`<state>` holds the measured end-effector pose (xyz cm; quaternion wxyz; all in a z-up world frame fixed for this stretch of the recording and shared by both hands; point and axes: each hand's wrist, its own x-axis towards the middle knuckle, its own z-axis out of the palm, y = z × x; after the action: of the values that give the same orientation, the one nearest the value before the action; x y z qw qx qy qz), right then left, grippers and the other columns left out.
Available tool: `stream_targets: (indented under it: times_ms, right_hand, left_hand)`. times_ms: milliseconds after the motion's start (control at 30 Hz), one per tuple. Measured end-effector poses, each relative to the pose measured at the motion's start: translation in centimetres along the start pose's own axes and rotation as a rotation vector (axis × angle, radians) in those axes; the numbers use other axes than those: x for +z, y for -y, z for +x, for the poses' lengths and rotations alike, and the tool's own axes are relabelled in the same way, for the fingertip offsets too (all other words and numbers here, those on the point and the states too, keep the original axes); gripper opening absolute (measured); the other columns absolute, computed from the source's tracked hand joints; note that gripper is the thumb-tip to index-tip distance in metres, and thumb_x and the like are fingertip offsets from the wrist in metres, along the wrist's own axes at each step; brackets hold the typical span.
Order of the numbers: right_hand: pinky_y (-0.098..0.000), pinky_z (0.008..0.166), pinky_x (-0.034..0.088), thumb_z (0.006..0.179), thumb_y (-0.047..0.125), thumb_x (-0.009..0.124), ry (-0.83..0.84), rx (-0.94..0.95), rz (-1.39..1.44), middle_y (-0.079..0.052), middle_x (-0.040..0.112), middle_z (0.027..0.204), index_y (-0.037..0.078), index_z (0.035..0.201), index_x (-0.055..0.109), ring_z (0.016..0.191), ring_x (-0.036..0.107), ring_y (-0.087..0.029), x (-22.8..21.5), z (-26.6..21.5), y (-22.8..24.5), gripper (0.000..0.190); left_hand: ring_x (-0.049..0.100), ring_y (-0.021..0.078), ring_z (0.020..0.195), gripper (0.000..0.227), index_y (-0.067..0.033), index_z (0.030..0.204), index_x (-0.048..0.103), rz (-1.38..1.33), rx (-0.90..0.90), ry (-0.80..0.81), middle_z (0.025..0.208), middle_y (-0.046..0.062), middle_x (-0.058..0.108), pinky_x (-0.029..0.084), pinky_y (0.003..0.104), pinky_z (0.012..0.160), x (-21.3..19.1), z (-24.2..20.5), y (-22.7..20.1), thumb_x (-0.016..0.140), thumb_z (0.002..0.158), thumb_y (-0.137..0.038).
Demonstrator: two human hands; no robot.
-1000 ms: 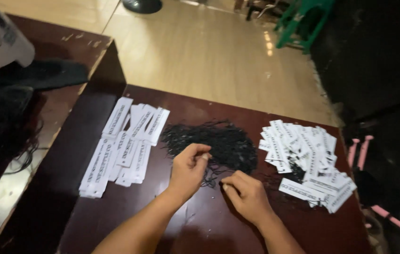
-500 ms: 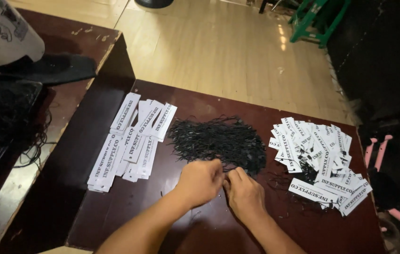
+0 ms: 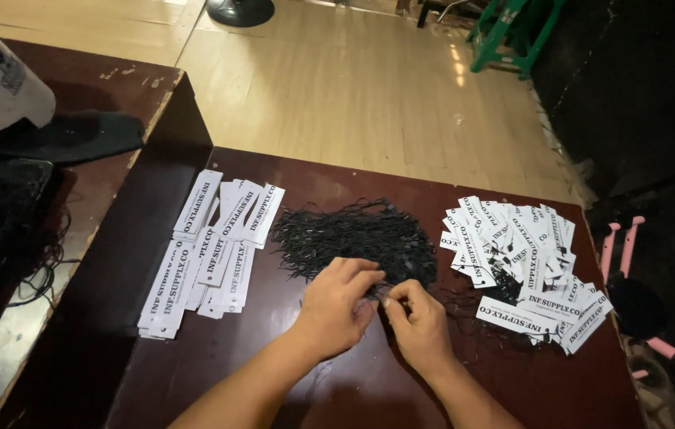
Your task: Attaching black strings to white paper clothing labels by hand
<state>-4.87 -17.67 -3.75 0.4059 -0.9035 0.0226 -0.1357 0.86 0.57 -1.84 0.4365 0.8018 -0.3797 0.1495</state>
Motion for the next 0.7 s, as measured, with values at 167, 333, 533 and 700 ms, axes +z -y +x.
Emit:
stream_targets:
  times_ms: [167,333,533,700]
  right_hand:
    - [-0.0289,0.061,0.043,0.091,0.008,0.065,-0.053,-0.216,0.096,0.001,0.062,0.076,0.010,0.085,0.062,0.063,0.052,-0.013,-0.4,0.0,1.6,0.007]
    - [-0.0275,0.055,0.048,0.091,0.020,0.067,-0.098,-0.038,0.018,0.002,0.076,0.093,0.013,0.104,0.072,0.075,0.070,-0.013,-0.5,0.0,1.1,0.016]
    - [-0.0281,0.066,0.050,0.095,0.004,0.059,-0.259,-0.138,0.101,-0.004,0.066,0.085,0.005,0.101,0.070,0.069,0.063,-0.015,-1.5,0.4,1.4,0.013]
    - [-0.0254,0.066,0.049,0.097,0.003,0.057,-0.395,-0.063,0.250,-0.003,0.061,0.089,0.006,0.101,0.066,0.073,0.058,-0.013,-1.7,0.2,-0.1,0.010]
  left_hand:
    - [0.053,0.0279,0.083,0.007,-0.0120,0.097,0.061,0.188,0.104,-0.011,0.088,0.003,0.061,0.036,0.042,0.066,1.9,-0.9,1.4,0.062,0.091,-0.014]
    - [0.048,0.0257,0.071,0.018,-0.0165,0.077,0.056,0.254,0.075,-0.128,0.074,0.000,0.054,0.033,0.041,0.066,1.6,-0.6,2.0,0.063,0.092,-0.012]
    - [0.049,0.0298,0.079,0.006,-0.0138,0.087,0.057,0.357,-0.033,-0.162,0.085,0.005,0.054,0.035,0.044,0.072,0.8,-0.1,2.4,0.059,0.093,-0.013]
    - [0.059,0.0340,0.086,0.015,-0.0140,0.086,0.067,0.147,-0.369,-0.001,0.086,0.004,0.065,0.040,0.049,0.085,0.0,0.7,1.8,0.056,0.096,-0.019]
